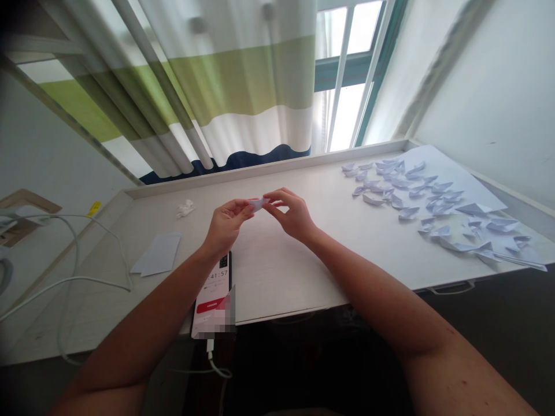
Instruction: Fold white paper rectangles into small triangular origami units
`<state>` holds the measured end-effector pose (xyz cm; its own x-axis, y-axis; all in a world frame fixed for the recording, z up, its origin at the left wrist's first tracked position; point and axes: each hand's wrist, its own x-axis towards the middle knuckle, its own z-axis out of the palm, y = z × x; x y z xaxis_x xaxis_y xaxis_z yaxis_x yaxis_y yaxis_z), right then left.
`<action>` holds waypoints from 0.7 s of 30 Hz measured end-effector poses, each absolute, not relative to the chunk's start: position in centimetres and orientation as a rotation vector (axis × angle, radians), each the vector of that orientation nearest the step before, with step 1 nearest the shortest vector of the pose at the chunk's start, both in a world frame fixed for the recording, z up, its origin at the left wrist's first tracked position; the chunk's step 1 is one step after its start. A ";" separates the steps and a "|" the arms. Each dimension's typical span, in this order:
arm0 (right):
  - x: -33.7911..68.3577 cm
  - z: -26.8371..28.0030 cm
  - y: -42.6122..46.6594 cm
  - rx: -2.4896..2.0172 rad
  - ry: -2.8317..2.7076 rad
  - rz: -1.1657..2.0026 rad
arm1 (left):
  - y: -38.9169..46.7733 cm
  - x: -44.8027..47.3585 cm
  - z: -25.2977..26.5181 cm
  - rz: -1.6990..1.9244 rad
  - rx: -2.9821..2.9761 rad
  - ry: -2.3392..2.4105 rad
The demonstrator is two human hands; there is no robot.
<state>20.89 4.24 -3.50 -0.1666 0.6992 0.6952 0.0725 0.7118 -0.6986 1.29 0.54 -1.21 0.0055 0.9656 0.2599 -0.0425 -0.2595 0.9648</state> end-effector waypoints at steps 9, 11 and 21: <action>20.9 -3.0 3.8 -0.649 -1.745 0.656 | 0.1 1.3 -1.3 1.306 1.576 1.106; 20.9 -2.9 3.7 -0.647 -1.746 0.664 | 0.0 1.3 -1.1 1.322 1.583 1.107; 21.3 -2.4 3.6 -0.636 -1.785 0.633 | 0.0 1.2 -1.1 1.361 1.643 1.106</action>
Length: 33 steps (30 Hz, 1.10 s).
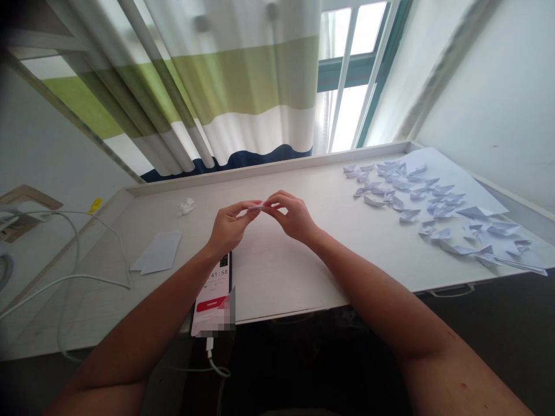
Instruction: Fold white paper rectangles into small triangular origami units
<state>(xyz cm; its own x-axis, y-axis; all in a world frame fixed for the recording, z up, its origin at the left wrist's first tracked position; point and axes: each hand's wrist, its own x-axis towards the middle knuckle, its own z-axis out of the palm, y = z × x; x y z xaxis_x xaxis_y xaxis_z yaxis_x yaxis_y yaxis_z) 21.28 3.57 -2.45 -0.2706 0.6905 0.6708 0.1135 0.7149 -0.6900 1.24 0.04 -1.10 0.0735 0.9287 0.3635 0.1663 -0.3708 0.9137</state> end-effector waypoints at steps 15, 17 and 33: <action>20.6 -2.4 3.1 -0.693 -1.638 0.795 | 0.0 1.1 -0.8 1.385 1.562 1.080; 20.4 -2.4 2.8 -0.709 -1.608 0.781 | -0.1 1.2 -0.7 1.367 1.517 1.051; 20.9 -2.5 3.9 -0.753 -1.577 1.165 | 0.3 0.6 -0.8 1.309 1.556 1.034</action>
<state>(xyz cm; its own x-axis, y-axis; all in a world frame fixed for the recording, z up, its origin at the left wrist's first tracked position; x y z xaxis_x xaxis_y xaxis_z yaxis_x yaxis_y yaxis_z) 20.90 3.89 -2.46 -0.3115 0.8838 0.3490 -0.0736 0.3438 -0.9362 0.65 0.32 -0.75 0.1166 0.9459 0.3028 0.0756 -0.3125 0.9469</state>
